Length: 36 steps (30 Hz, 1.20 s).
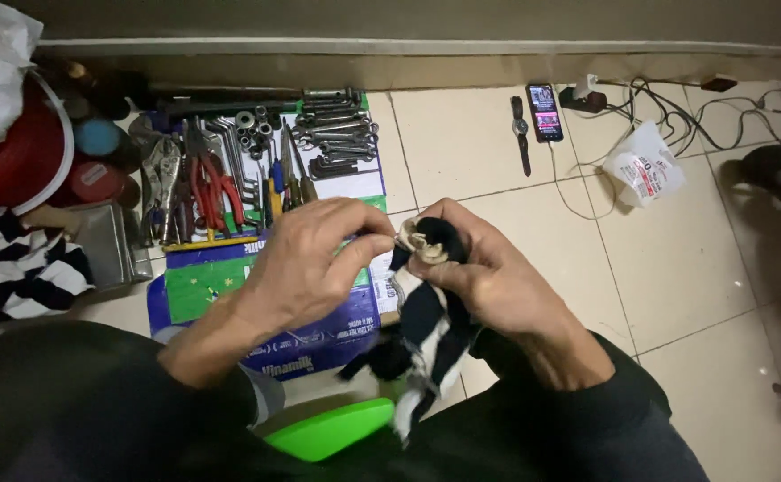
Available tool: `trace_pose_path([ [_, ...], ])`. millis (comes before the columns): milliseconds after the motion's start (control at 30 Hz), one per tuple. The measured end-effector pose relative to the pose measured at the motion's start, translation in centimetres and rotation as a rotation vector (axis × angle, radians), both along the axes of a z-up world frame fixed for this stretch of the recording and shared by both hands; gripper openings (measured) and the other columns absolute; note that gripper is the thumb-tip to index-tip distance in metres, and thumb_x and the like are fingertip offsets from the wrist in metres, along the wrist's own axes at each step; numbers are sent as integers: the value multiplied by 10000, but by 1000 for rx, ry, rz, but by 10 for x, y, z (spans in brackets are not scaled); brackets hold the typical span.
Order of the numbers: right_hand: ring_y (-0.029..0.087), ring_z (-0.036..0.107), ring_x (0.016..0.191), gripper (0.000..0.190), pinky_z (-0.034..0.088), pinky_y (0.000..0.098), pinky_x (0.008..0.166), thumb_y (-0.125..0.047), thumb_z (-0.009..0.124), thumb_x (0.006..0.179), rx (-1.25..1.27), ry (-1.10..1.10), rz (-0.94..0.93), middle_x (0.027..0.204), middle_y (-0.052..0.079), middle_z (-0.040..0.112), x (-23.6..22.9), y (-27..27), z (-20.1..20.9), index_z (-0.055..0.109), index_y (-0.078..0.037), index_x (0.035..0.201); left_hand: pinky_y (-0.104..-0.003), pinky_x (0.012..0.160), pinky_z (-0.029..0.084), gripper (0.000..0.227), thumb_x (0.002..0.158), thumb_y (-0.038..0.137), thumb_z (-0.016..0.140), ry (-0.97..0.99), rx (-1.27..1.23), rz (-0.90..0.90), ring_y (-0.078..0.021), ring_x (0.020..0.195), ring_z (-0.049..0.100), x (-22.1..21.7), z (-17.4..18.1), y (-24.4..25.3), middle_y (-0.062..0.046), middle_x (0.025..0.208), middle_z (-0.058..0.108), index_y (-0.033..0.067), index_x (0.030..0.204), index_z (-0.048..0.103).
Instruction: A person cleans various wrenches and hand tools using a cloth and organizes them on a cardboard sheet on the floor.
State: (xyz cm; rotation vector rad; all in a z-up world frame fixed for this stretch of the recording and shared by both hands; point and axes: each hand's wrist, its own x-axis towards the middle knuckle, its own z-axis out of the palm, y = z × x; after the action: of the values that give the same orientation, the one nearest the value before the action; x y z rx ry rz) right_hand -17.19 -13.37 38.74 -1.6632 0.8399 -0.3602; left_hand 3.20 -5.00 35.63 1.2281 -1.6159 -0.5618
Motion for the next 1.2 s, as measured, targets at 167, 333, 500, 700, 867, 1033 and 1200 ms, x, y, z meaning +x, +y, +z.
trace_pose_path([
  [167, 370, 644, 723, 435, 535, 484, 708, 25, 635, 780, -300, 248, -33, 771, 222, 649, 5, 12, 26, 639, -109, 1194, -341, 657, 543, 139, 886, 238, 722, 235, 301, 131, -194, 645, 674, 9, -1, -4, -57, 652, 720, 111, 936, 746],
  [333, 374, 660, 692, 396, 550, 460, 697, 50, 672, 773, -321, 254, -79, 739, 239, 663, 11, 12, 23, 674, -83, 1146, -279, 622, 575, 189, 828, 182, 727, 539, 460, 100, -142, 626, 696, 8, 1, -8, -94, 674, 725, 32, 942, 744],
  [500, 244, 584, 674, 252, 548, 378, 670, 103, 634, 786, -141, -15, -120, 683, 163, 608, 4, -1, 5, 673, 15, 1019, -325, 720, 608, 379, 893, 284, 709, 771, 442, -109, -222, 761, 735, 3, 13, -2, -225, 895, 764, -16, 1126, 726],
  [700, 163, 598, 625, 79, 558, 335, 684, 29, 717, 822, 266, -310, -323, 667, 77, 619, 38, 37, 39, 683, 9, 891, -271, 705, 594, 229, 957, 240, 721, 713, 273, -83, -147, 800, 693, -12, -4, -2, -136, 856, 755, 51, 1077, 765],
  [867, 232, 624, 706, 119, 560, 429, 731, -2, 711, 843, 146, -195, -311, 723, 122, 624, 22, 17, 14, 657, 34, 942, -240, 676, 607, 221, 997, 269, 643, 791, 254, -15, -150, 807, 714, -11, -11, -6, -152, 960, 765, 60, 1038, 702],
  [1033, 256, 660, 826, 164, 539, 459, 891, -138, 618, 964, 130, -385, -473, 856, 88, 596, 22, 8, 28, 582, -9, 1059, -261, 531, 622, 268, 1039, 269, 541, 663, 272, 47, -226, 665, 771, -8, -12, -7, -201, 878, 760, 15, 1089, 613],
  [1200, 195, 512, 958, 233, 449, 404, 974, -230, 408, 1105, -265, -195, -278, 921, 67, 492, 24, 5, 33, 570, -63, 1107, -271, 458, 580, 192, 1005, 125, 555, 415, 251, -24, -193, 547, 740, -15, -8, 2, -150, 745, 755, 13, 1035, 707],
])
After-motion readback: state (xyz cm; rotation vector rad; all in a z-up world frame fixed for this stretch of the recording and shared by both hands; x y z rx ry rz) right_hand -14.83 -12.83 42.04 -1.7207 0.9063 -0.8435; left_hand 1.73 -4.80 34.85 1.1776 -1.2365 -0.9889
